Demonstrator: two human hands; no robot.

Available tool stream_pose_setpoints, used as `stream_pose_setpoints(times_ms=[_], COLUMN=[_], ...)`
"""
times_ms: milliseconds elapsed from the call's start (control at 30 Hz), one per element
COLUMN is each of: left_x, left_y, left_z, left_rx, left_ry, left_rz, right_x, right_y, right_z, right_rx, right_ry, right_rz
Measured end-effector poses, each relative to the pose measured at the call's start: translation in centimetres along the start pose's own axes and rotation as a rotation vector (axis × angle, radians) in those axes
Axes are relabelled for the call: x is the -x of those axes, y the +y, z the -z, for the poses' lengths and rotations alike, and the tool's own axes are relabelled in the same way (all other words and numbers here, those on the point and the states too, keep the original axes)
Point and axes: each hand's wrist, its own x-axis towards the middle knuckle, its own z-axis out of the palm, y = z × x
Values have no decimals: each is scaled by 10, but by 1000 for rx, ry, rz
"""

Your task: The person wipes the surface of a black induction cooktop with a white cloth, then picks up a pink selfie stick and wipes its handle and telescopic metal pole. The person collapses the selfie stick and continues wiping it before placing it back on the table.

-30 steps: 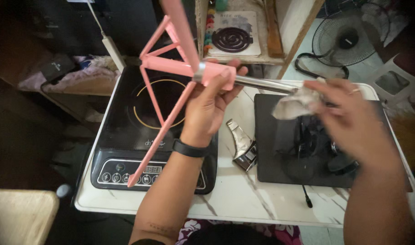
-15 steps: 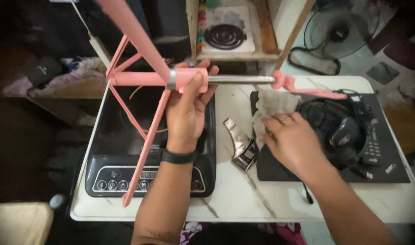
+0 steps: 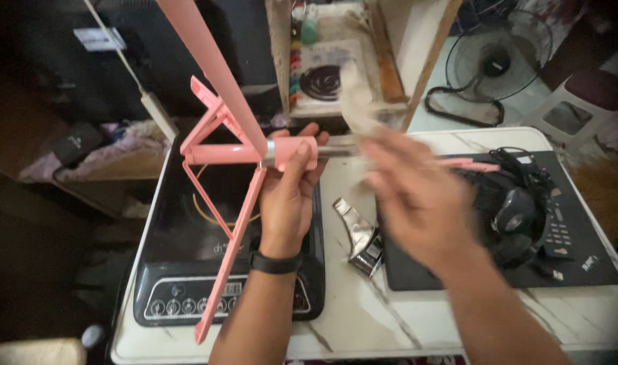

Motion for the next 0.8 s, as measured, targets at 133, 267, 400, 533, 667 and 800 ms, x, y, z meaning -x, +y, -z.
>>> stream_pose_setpoints(times_ms=[133,267,400,533,667,800], left_x=[-1,-10,2,1,1,2], left_y=[-8,-12,-12,-4,-9,-18], left_z=[6,7,4,-4,-2,0], left_rx=[14,4,24,31,44,53], left_ry=[-17,-19,-38,-25,-6,39], left_rz=[-32,-18,24,78,62,89], right_x=[-23,-21,-5,-4,-3,-2], right_y=[2,18,34,32,21,13], right_z=[-58,-69,-58,-54,-61,-71], right_rx=[28,147,190,209,234,226], right_ry=[-4,33,33,61,95,121], right_rz=[131,151,111,103,121,195])
